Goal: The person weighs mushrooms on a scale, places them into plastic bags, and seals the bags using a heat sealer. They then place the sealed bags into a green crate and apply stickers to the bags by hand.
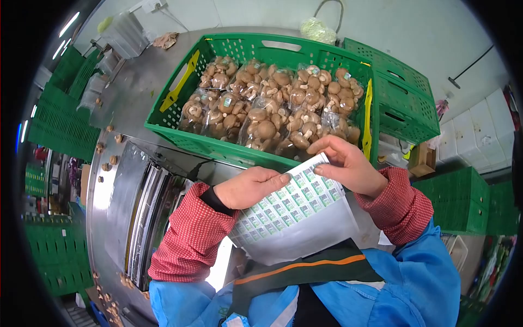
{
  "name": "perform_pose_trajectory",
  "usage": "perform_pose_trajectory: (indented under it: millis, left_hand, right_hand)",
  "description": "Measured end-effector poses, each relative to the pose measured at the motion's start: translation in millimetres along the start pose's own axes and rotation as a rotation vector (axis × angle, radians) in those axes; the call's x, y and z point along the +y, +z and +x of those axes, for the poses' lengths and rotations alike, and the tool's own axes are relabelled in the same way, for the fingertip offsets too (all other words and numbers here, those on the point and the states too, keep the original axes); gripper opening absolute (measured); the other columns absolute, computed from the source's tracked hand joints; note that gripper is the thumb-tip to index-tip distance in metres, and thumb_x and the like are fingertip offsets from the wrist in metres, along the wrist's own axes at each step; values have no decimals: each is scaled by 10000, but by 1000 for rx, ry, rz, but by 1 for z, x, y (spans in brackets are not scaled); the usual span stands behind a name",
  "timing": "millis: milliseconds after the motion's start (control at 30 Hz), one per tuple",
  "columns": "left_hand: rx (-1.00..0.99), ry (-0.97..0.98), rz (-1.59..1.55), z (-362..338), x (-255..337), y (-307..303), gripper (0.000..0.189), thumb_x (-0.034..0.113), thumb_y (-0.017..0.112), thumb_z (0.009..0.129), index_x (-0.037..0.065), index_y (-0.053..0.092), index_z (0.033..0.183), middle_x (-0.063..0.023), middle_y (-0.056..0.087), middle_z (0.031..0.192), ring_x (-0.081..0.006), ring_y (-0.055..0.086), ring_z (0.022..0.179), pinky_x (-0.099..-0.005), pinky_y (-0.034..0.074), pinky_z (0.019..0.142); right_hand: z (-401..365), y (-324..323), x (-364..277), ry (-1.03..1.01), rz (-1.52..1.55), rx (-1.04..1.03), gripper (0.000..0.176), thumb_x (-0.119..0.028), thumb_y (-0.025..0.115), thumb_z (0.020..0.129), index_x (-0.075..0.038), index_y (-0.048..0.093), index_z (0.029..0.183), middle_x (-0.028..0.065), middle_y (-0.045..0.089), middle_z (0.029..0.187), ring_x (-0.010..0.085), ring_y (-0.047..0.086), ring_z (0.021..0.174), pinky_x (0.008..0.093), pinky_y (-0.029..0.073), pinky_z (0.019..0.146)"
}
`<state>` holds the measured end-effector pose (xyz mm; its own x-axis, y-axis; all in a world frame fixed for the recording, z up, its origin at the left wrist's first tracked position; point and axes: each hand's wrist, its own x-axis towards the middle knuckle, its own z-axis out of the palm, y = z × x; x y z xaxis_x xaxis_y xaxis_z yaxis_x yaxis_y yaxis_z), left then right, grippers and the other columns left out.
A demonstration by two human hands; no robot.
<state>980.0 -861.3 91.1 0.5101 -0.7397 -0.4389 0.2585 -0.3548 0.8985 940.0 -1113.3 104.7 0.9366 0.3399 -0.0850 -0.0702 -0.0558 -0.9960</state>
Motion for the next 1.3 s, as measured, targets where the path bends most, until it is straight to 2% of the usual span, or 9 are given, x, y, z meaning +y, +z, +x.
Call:
perform_pose_trajectory:
  millis: [100,233,467,667,867,967,1067,1167,1300]
  left_hand:
    - [186,264,46,8,9,15,230,212,667,913,-2,630,987,5,631,925,-59,561,804,-228,476,728]
    - [395,185,162,12,17,25,158,81,732,838,3,629,928,26,616,812,-40,541,755,-208,459,666]
    - [292,122,18,11,24,15,174,164,650,913,-9,654,928,-4,626,760,-55,541,702,-239,462,641]
    - [430,311,91,15,28,27,174,156,634,929,-2,638,1000,39,610,780,-27,533,740,-211,456,657]
    - [476,158,167,6,31,28,165,152,622,934,-2,638,992,32,598,765,-44,528,716,-225,454,638]
    - [475,174,211,1,34,28,191,187,607,926,0,641,947,-56,614,715,-107,550,660,-290,461,614]
    - [424,152,363,-4,35,22,222,232,587,932,19,648,951,-116,601,685,-197,569,617,-335,453,596]
    - [386,130,523,-7,43,22,217,205,592,954,-4,646,970,-51,587,700,-76,517,646,-258,441,597]
    - [340,58,605,-7,55,21,233,225,576,963,2,647,953,-50,548,664,-87,491,618,-276,431,577]
  right_hand:
    - [6,-10,-1,14,50,21,101,-73,604,910,27,591,909,10,594,768,43,503,702,236,414,589]
    - [13,-30,6,25,-194,44,110,-52,604,903,20,578,982,22,620,747,77,575,713,257,463,608]
    - [15,-34,-15,14,100,-137,341,-12,645,854,-5,480,1153,83,614,1015,96,576,917,266,481,767]
    - [26,-43,-5,73,73,-109,214,-1,631,869,8,525,1055,48,636,890,73,587,805,239,479,678]
    - [27,-43,12,28,-22,-34,127,-84,605,918,27,588,978,-2,605,796,44,551,738,226,453,636]
    - [25,-42,6,-5,-12,-75,178,-120,609,918,31,608,1012,6,607,841,43,536,746,240,448,636]
    - [29,-44,-2,-86,-116,-152,216,-117,626,888,12,624,1060,47,608,869,102,563,772,281,459,675]
    - [39,-52,-21,-398,-500,-295,191,-66,635,848,4,639,1025,71,605,905,162,581,832,286,459,721]
    - [40,-49,-36,-575,-836,-321,192,-67,676,765,-23,637,948,79,585,856,255,582,806,335,475,707]
